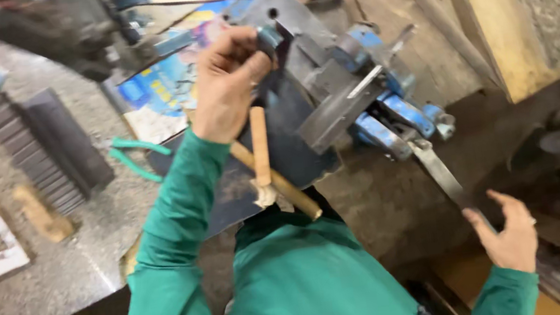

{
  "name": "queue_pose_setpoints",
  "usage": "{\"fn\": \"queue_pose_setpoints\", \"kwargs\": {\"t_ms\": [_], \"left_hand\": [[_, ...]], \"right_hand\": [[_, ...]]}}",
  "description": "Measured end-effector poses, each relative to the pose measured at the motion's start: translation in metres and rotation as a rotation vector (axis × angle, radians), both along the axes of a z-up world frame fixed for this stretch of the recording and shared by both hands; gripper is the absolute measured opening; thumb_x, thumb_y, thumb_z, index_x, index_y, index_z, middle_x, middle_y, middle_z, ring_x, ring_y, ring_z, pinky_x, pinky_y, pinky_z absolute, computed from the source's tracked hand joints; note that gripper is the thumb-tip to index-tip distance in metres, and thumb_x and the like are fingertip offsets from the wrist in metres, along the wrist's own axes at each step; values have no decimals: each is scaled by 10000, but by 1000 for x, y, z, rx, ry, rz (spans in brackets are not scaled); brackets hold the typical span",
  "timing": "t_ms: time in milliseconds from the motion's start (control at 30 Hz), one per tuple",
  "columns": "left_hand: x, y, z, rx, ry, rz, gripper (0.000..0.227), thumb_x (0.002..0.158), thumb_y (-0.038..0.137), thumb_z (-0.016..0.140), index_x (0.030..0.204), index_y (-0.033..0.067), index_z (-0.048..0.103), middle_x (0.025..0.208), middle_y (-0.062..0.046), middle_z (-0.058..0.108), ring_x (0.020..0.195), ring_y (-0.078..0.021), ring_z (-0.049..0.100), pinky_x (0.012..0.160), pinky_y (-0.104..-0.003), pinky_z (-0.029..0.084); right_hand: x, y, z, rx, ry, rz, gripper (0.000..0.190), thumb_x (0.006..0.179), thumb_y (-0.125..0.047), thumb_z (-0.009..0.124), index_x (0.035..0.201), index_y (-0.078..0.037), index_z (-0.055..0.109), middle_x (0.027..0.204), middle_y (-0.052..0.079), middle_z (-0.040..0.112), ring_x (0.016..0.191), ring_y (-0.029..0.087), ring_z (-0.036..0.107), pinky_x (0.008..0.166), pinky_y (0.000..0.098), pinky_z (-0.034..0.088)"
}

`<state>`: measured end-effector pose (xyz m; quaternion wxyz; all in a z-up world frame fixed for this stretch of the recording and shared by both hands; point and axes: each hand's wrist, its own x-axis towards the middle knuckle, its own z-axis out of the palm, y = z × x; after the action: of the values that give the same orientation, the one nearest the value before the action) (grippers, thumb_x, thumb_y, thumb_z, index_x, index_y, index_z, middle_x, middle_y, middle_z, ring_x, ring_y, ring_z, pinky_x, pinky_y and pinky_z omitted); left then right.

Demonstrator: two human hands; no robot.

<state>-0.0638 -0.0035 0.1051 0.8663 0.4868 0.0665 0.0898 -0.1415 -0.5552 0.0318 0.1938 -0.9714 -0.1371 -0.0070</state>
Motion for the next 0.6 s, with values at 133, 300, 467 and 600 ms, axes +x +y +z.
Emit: {"fn": "queue_pose_setpoints", "kwargs": {"t_ms": [133, 300, 467, 600], "left_hand": [[-36, -9, 9, -372, -20, -8, 180, 1052, 52, 674, 1228, 28, 645, 1097, -41, 686, 1001, -127, 655, 939, -301, 538], [-86, -8, 12, -639, 29, 74, 240, 1025, 79, 654, 1257, 65, 596, 1120, -30, 651, 1005, -142, 649, 913, -305, 559], [-125, 20, 0, -692, -24, 155, 262, 1083, 55, 640, 1336, 47, 576, 1096, -51, 645, 931, -111, 609, 559, -147, 429], [-158, 39, -2, -678, -70, 278, 350, 1046, -25, 615, 1384, 60, 587, 1093, -24, 635, 782, -55, 546, 565, -159, 424]], "right_hand": [[18, 143, 75, 225, 19, -46, 157, 1004, -163, 744, 1142, -89, 728, 1039, 123, 728, 911, 261, 708, 843, 357, 551], [10, 316, 54, 265, 347, 229, 377, 880, -330, 758, 1176, -100, 716, 948, 107, 738, 787, 280, 728, 728, 363, 578], [-6, 375, -13, 215, 199, 345, 467, 824, -304, 781, 1218, -69, 693, 996, 145, 721, 887, 353, 686, 734, 437, 546], [-4, 355, -26, 375, 479, 206, 391, 962, -241, 727, 1301, -53, 678, 978, 111, 725, 839, 235, 703, 741, 364, 569]]}}
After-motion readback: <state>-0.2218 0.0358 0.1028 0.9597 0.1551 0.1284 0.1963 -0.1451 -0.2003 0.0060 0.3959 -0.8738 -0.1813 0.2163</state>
